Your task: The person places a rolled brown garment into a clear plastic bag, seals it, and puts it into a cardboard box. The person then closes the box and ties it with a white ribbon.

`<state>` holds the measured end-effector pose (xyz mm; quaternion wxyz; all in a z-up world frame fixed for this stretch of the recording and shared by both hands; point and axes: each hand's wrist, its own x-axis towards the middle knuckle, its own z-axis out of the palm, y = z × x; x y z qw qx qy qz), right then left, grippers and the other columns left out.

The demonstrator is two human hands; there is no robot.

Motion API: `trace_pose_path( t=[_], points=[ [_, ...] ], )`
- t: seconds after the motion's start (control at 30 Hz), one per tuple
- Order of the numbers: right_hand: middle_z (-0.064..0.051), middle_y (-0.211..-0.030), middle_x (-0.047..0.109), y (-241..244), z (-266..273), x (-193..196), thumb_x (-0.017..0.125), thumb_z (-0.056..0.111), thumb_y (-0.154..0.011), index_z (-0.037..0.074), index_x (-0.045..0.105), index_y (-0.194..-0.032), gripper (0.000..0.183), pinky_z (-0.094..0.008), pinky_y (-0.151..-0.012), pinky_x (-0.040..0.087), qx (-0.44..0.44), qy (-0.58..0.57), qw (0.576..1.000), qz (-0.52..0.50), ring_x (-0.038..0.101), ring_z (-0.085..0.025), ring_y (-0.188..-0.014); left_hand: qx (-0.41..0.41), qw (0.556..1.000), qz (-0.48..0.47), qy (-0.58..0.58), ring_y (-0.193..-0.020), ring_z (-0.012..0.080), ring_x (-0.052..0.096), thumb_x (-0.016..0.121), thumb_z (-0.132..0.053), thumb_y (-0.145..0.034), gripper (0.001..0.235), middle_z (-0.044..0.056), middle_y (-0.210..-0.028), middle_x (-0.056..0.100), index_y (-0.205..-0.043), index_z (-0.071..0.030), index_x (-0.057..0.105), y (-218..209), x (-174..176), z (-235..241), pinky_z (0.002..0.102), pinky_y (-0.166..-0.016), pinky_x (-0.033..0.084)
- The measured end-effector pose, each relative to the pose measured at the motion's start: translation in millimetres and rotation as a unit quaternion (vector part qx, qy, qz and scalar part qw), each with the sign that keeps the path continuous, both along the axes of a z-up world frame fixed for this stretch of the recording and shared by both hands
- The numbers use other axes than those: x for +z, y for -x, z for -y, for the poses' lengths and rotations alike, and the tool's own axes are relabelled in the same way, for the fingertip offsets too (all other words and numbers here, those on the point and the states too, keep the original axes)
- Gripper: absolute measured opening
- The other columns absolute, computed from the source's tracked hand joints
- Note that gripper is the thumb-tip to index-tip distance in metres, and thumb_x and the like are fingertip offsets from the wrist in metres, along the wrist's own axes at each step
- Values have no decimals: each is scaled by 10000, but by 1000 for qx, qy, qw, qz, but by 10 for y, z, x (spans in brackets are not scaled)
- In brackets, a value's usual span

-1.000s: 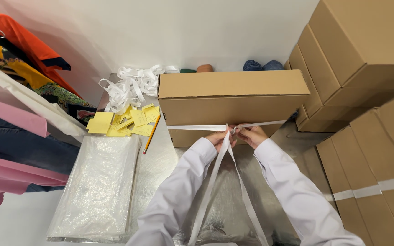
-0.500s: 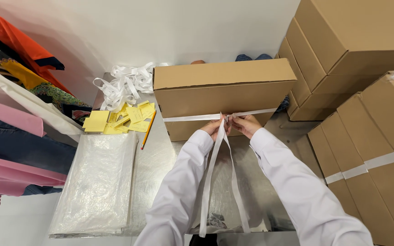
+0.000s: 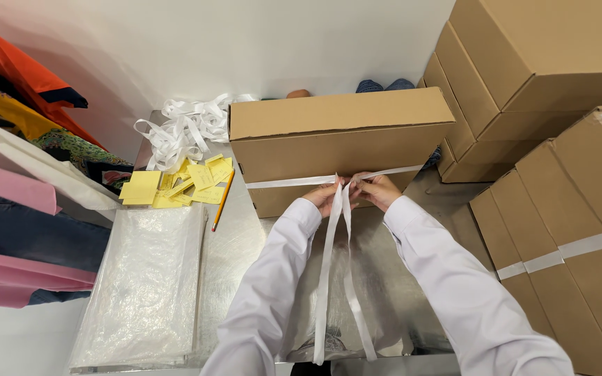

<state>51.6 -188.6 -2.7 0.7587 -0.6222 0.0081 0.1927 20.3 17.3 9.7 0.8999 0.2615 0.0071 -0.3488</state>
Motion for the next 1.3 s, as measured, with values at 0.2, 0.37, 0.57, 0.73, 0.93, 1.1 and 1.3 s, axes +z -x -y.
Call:
trace_pose_path(
  t=[0.2,0.37,0.57,0.73,0.93,1.1,1.3],
  points=[
    [-8,-894,758,65,-58,146,816,275,-885,161,745,-1016,188,-336,-863,598,-6,0,1000,1,751,-149,-852,3,1000,7,-18,-1057,277,731,785,-334,-905,232,116,-1113,757,-1001,-135,714,-122,-201,29,507,-955,568],
    [-13,-899,759,168,-133,283,811,266,-889,124,745,-1011,199,-315,-838,612,-19,-10,1000,-6,758,-155,-860,32,998,19,-41,-1001,299,742,781,-318,-940,229,132,-1088,752,-1029,-113,733,-430,-762,83,542,-942,579],
    [18,-927,754,174,-163,273,813,284,-891,146,732,-1049,225,-300,-844,605,-43,-13,999,-14,752,-130,-871,72,997,8,-38,-921,230,756,792,-298,-929,246,78,-994,761,-1053,-92,738,-264,-497,103,450,-850,639],
    [-28,-1046,716,596,-355,546,769,370,-941,131,638,-1179,362,-369,-927,540,-135,-17,991,-18,706,-177,-993,125,991,22,-38,-874,219,760,795,-269,-933,267,82,-974,759,-1094,-64,737,-215,-367,150,418,-813,653],
    [-44,-1035,677,1021,-358,610,790,305,-933,131,640,-1193,347,-261,-778,536,-184,118,971,95,683,-150,-968,172,985,25,-14,-974,265,754,778,-211,-938,234,130,-1012,765,-1048,-10,732,-167,-257,203,445,-905,618],
    [-123,-1186,688,1250,-442,539,851,240,-839,51,536,-1365,641,-318,-865,564,-42,98,994,16,704,-202,-1037,168,982,38,-75,-811,265,776,803,-272,-917,280,137,-935,774,-1063,-41,740,-257,-413,191,467,-725,663],
    [-51,-982,758,1661,-444,689,795,289,-871,64,586,-1302,529,-234,-819,559,12,30,998,-62,756,-140,-934,198,972,34,-124,-710,186,749,823,-249,-892,299,113,-873,758,-1054,-12,739,-485,-571,236,385,-743,661]
  ],
)
